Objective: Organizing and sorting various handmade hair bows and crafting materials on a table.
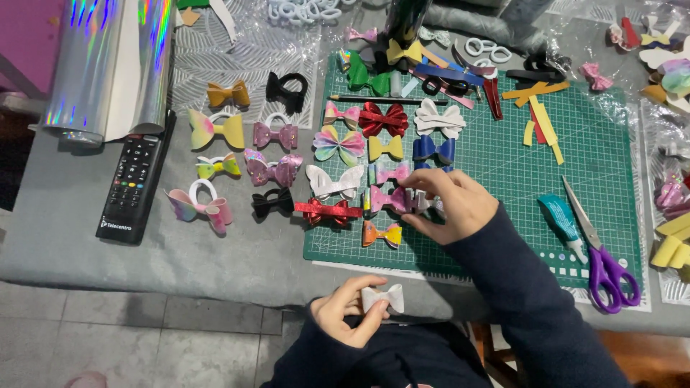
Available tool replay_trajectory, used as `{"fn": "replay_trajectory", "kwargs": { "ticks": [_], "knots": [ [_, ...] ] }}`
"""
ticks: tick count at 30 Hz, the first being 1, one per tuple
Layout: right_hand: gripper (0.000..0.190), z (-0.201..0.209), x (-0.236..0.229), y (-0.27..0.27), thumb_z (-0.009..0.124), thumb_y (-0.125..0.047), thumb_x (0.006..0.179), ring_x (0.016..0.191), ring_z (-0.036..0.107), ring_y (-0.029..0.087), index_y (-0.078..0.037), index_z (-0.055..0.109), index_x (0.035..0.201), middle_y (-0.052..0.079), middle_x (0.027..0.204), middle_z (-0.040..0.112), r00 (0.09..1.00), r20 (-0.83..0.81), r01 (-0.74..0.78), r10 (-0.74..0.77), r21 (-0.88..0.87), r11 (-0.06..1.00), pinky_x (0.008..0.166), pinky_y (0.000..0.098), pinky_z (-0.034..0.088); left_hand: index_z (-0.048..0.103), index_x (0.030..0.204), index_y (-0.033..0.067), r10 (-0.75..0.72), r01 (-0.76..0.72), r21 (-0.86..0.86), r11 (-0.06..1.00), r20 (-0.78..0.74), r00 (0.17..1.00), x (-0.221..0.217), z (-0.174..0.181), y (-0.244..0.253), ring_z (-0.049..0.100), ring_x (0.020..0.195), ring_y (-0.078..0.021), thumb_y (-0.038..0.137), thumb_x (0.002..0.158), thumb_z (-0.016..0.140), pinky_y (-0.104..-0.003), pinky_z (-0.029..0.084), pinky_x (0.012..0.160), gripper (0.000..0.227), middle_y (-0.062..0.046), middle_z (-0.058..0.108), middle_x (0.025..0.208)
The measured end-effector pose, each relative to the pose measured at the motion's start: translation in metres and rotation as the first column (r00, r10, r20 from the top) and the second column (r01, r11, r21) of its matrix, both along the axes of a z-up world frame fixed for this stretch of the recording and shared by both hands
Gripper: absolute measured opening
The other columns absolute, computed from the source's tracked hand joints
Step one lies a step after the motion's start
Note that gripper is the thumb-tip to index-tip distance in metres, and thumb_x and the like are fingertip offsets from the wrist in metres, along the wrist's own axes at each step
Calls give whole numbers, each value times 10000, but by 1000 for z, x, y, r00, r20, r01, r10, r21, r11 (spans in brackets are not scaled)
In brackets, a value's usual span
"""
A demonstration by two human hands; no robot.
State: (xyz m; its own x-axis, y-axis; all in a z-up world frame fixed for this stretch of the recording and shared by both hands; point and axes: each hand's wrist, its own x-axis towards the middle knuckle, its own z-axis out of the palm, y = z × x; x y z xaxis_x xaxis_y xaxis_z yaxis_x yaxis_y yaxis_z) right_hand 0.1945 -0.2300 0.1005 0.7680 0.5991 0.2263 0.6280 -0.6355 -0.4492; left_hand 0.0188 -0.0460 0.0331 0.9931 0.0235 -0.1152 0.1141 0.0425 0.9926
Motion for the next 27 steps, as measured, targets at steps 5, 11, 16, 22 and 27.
{"fn": "replay_trajectory", "kwargs": {
  "ticks": [5,11,16,22,27],
  "knots": [
    [531,16,-7,-11,892,-232,722,837,678,189,-120,665,1189,22,1121,742,999,52,0,0,-6,1000,732,323,565,703,1191,30,-9,11,44,999,-34,999,12,11,2,801,756,-114,37,894,737,-244,641,688,300,-101,800,838],
    [473,24,-43,-37,898,-209,736,900,701,182,-81,681,1136,40,1108,754,995,54,-97,89,162,982,776,316,558,687,1233,37,-43,41,-16,999,-103,994,23,19,2,786,780,-95,40,906,724,-239,632,693,328,-84,800,879],
    [410,16,-74,-26,910,-198,713,920,731,199,-85,687,1038,50,1111,774,977,12,-211,214,239,948,783,313,586,678,1247,42,-32,29,-35,999,-78,996,22,7,-1,776,777,-94,39,904,730,-238,628,696,348,-85,798,892],
    [343,7,-85,-24,891,-126,769,939,773,221,-71,688,1039,87,1102,768,969,101,-244,225,265,933,777,308,619,694,1213,43,-83,79,-35,996,-107,991,23,4,-2,785,766,-103,41,896,741,-246,634,690,320,-91,803,867],
    [320,1,-86,-32,885,-121,769,923,787,217,-79,692,1020,95,1080,775,983,1,-177,185,298,938,759,297,623,696,1228,30,-163,158,-64,985,-81,983,22,2,-1,812,815,-122,33,912,725,-250,653,737,317,-93,822,906]
  ]
}}
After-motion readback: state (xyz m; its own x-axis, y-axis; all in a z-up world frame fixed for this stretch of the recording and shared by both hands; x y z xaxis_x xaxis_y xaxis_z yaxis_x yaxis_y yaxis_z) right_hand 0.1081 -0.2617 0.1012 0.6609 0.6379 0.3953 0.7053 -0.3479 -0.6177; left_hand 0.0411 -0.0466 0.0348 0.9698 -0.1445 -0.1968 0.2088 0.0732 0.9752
